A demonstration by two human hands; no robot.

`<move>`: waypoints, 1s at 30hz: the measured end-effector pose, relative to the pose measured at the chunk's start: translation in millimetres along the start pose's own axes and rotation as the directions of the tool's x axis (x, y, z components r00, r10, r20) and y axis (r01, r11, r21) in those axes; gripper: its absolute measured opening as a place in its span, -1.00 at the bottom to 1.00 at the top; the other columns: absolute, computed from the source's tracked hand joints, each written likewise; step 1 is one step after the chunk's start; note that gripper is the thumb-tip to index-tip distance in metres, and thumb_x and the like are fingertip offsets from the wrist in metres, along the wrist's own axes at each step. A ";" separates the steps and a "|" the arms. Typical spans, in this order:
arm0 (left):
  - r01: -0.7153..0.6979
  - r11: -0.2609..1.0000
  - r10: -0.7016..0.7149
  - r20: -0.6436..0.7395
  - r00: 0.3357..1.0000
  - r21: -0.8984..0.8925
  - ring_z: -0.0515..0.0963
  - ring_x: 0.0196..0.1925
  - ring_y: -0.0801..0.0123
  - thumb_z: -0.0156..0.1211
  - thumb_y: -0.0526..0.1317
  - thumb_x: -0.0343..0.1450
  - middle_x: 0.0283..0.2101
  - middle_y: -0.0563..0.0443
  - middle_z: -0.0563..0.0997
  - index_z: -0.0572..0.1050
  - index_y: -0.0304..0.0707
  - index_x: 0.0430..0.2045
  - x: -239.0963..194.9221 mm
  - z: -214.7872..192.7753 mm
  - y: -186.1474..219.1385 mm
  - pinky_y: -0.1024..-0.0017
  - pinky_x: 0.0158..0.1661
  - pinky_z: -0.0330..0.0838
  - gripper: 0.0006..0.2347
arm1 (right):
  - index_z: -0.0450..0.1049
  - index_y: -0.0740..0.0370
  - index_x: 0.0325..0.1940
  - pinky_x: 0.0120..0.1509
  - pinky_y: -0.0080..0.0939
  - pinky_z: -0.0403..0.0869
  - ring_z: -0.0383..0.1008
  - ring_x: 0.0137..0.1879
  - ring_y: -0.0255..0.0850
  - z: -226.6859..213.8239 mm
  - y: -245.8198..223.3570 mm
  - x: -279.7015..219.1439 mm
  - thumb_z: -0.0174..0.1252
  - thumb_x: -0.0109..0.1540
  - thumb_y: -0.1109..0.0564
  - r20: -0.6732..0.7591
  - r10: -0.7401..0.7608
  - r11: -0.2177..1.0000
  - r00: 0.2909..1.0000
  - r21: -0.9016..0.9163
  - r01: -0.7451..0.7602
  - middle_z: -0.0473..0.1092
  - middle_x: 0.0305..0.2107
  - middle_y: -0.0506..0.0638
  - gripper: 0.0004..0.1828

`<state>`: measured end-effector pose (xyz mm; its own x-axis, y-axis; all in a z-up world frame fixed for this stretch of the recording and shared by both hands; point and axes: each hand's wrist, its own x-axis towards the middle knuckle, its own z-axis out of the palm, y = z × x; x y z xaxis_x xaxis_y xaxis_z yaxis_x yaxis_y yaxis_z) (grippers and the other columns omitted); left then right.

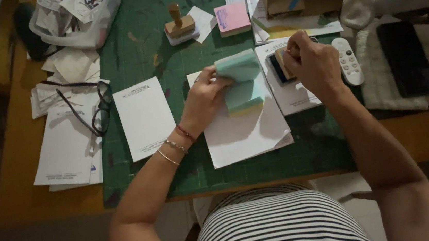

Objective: Manually stamping a stack of small cards using a hand stamp and an ink pad on a workstation.

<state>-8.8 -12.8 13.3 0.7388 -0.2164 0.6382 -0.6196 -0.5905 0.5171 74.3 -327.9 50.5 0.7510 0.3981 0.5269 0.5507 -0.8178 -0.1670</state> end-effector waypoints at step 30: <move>0.078 0.995 -0.091 0.216 0.972 0.070 0.59 0.19 -0.09 0.17 -0.41 0.51 0.25 -0.20 0.43 0.55 -0.03 0.18 2.1 -10.2 -1.4 -0.01 0.05 0.41 -0.65 | 0.30 0.29 0.13 -0.29 -0.12 0.23 0.18 -0.37 -0.21 -47.2 -17.1 -5.1 0.43 0.47 0.44 -0.074 -0.128 0.859 0.989 0.491 0.148 0.24 -0.37 0.01 -0.60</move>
<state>-9.1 -4.6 19.7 0.8319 -0.3244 0.4503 -0.5404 -0.6583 0.5240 43.8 -335.6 90.0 0.6452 0.4678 0.6040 0.7628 -0.4395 -0.4744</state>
